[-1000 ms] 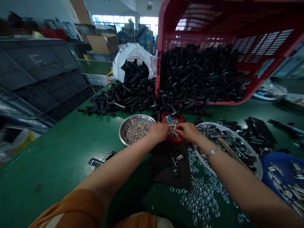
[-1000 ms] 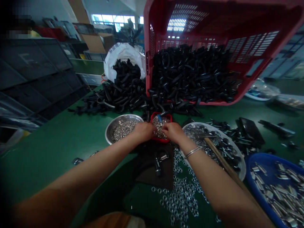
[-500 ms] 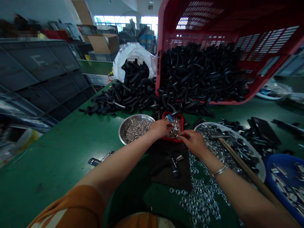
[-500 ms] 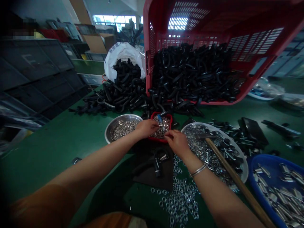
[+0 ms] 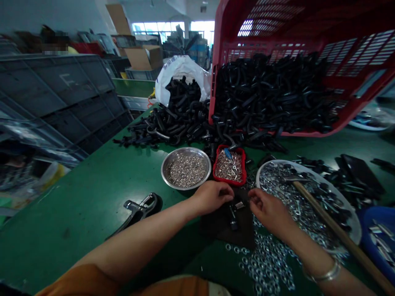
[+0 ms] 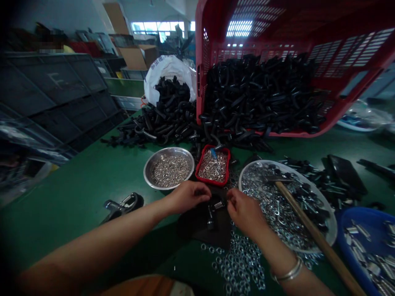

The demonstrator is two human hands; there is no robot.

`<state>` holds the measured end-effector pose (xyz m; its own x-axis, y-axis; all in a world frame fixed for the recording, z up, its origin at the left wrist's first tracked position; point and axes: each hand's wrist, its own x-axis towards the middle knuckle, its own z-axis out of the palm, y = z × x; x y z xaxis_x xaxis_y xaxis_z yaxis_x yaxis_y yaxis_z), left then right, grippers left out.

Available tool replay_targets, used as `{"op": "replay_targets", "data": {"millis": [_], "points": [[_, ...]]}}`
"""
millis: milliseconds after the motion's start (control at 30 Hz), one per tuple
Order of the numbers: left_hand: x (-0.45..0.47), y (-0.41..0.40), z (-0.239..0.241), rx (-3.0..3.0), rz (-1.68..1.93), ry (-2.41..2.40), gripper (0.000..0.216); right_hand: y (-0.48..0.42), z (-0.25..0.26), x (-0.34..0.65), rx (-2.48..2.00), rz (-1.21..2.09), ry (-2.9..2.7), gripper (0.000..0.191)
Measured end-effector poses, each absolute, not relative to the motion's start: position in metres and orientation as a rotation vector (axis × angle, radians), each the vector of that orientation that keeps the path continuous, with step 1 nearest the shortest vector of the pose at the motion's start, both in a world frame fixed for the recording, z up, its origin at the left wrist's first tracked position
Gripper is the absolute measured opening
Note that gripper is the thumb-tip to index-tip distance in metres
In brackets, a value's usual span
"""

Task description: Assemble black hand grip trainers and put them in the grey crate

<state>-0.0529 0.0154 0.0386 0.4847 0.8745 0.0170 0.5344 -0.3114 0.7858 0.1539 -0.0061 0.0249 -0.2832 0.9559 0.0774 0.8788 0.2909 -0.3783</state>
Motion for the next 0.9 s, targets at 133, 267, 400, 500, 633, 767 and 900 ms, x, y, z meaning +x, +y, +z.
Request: {"op": "replay_targets", "data": {"millis": [133, 267, 400, 500, 633, 767, 900], "points": [[-0.049, 0.005, 0.029, 1.987, 0.592, 1.273, 0.015, -0.025, 0.011, 0.152, -1.731, 0.3, -2.462, 0.047], [-0.047, 0.009, 0.029, 2.041, 0.516, 1.38, 0.018, -0.03, 0.013, 0.157, -1.769, 0.318, -2.422, 0.043], [-0.047, 0.01, 0.027, 2.156, 0.526, 1.417, 0.018, -0.027, 0.02, 0.166, -1.629, 0.632, -2.008, 0.03], [-0.046, 0.008, 0.025, 2.115, 0.547, 1.446, 0.021, -0.025, 0.018, 0.165, -1.567, 0.792, -1.773, 0.028], [-0.044, 0.006, 0.025, 2.142, 0.535, 1.458, 0.021, -0.022, 0.008, 0.158, -1.572, 0.67, -1.74, 0.027], [-0.044, 0.001, 0.023, 2.356, 0.556, 1.402, 0.017, -0.018, 0.0, 0.153, -1.546, 0.671, -1.704, 0.028], [-0.044, -0.004, 0.018, 2.529, 0.47, 1.431, 0.021, -0.018, -0.002, 0.15, -1.53, 0.568, -1.785, 0.027]]}}
